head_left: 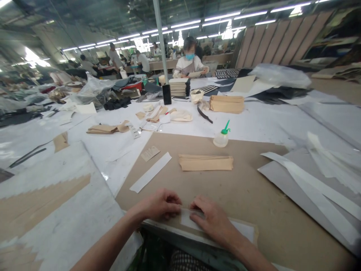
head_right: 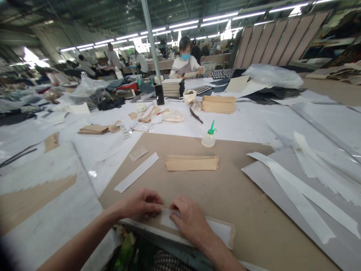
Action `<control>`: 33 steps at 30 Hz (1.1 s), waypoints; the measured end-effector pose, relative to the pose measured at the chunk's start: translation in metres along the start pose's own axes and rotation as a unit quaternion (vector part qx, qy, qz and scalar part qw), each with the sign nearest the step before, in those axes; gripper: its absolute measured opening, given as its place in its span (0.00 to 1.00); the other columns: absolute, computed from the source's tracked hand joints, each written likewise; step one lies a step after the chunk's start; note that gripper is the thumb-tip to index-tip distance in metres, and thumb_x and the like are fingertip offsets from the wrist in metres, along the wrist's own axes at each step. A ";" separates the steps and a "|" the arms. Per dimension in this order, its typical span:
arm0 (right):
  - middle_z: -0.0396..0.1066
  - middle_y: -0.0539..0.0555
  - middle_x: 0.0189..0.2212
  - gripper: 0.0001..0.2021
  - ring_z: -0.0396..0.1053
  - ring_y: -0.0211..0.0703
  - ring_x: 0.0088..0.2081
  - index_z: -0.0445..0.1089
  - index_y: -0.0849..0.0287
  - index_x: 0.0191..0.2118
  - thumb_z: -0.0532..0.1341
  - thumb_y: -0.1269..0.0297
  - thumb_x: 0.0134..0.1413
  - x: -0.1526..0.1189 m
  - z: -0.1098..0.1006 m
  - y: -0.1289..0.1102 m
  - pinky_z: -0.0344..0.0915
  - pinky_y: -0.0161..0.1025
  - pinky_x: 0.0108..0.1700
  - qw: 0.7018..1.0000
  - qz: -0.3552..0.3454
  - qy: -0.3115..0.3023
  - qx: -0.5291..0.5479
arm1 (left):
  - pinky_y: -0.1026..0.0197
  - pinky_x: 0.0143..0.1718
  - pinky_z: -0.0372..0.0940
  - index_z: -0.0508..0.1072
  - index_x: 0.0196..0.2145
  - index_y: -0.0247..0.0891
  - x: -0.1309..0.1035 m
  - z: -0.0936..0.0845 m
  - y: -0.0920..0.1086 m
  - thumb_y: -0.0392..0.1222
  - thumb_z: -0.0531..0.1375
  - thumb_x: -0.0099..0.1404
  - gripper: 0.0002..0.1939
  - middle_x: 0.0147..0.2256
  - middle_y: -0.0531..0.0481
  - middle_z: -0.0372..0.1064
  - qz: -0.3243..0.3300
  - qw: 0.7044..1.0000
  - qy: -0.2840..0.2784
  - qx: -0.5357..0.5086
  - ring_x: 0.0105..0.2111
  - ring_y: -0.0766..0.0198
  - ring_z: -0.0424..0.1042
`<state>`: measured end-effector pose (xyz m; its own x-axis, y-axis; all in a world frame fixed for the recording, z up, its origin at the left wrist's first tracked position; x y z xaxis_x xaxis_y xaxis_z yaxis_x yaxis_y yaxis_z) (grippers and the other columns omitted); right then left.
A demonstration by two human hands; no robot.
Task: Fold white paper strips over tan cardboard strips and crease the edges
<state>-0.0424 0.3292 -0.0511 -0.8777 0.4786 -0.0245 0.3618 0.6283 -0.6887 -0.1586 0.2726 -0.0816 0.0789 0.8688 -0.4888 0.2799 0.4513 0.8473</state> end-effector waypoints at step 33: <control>0.69 0.59 0.42 0.10 0.65 0.51 0.44 0.70 0.65 0.51 0.58 0.74 0.67 -0.016 0.011 -0.029 0.69 0.46 0.48 0.950 -0.256 0.034 -0.175 | 0.55 0.41 0.65 0.70 0.50 0.40 -0.045 0.035 0.037 0.36 0.56 0.69 0.12 0.43 0.46 0.69 0.201 0.790 0.194 0.545 0.41 0.55 0.66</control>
<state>-0.0417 0.2966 -0.0383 -0.9487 0.0870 0.3040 -0.0139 0.9490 -0.3150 -0.1179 0.2426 -0.0356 0.1315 0.9899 0.0536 0.9816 -0.1376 0.1322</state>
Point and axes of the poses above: each hand's wrist, its own x-axis towards the middle knuckle, its own z-axis out of the palm, y = z × x, the point moved 10 cm from there along x, towards the middle knuckle
